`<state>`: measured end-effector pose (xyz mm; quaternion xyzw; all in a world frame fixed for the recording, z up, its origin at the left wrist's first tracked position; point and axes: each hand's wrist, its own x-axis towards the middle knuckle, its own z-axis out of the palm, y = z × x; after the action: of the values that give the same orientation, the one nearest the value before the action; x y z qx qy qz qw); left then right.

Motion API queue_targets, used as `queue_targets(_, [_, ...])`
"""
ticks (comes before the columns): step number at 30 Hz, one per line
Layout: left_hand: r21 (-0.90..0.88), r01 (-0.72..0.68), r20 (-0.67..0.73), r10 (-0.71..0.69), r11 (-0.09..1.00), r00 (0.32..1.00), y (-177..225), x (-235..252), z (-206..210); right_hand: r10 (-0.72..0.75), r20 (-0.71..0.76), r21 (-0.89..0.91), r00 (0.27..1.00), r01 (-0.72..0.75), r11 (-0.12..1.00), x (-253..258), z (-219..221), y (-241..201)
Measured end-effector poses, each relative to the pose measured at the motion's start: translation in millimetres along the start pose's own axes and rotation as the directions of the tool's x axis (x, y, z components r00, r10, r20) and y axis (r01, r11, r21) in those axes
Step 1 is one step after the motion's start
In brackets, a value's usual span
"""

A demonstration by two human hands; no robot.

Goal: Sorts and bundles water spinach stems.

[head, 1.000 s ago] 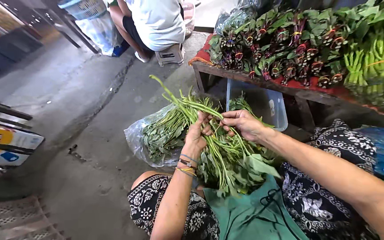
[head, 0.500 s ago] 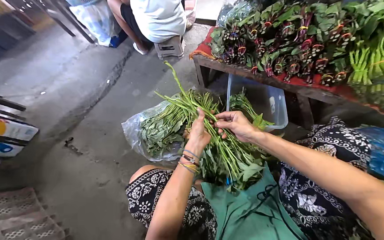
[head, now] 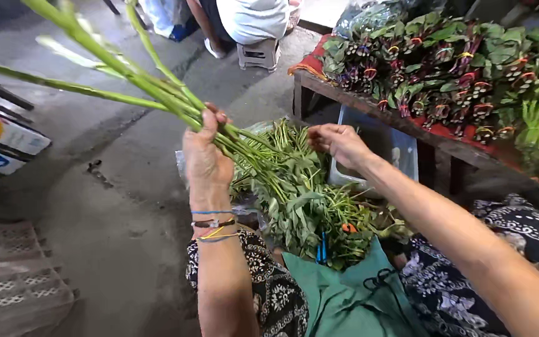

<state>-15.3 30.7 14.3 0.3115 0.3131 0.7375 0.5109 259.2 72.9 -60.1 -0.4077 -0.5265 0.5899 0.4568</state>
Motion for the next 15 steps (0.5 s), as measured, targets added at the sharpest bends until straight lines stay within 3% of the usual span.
queue_targets(2, [0.04,-0.086,-0.085,0.089,0.995,0.992,15.6,1.3,-9.0,0.143,-0.207,0.062,0.968,-0.133,0.989,37.5,-14.0,25.6])
queue_targets(4, [0.032,-0.13,-0.105,0.132,0.991,0.986,21.7,-0.9,-13.4,0.27,-0.284,0.049,0.92,-0.267,0.962,54.8,-25.9,73.1])
queue_targets(7, [0.021,-0.165,-0.066,0.166,0.986,0.984,27.6,-4.3,-11.3,0.316,-0.37,-0.189,0.874,-0.404,0.895,68.7,-30.0,167.8])
queue_targets(9, [-0.008,-0.176,-0.03,0.176,0.984,0.984,28.4,-4.4,-11.2,0.363,-0.391,-0.411,0.846,-0.513,0.754,67.9,-21.3,203.1])
queue_targets(12, [-0.087,-0.12,-0.022,0.118,0.989,0.993,27.8,-8.7,-10.7,0.465,-0.428,-0.562,0.775,-0.631,0.535,49.7,14.8,186.7])
queue_targets(13, [-0.111,-0.08,-0.04,0.076,0.991,0.996,28.2,-10.1,-9.6,0.462,-0.424,-0.585,0.779,-0.625,0.516,40.4,25.1,172.6])
queue_targets(15, [-0.166,0.013,-0.049,-0.021,0.986,0.999,27.7,-11.3,-7.5,0.366,-0.381,-0.565,0.849,-0.527,0.635,18.8,32.4,159.0])
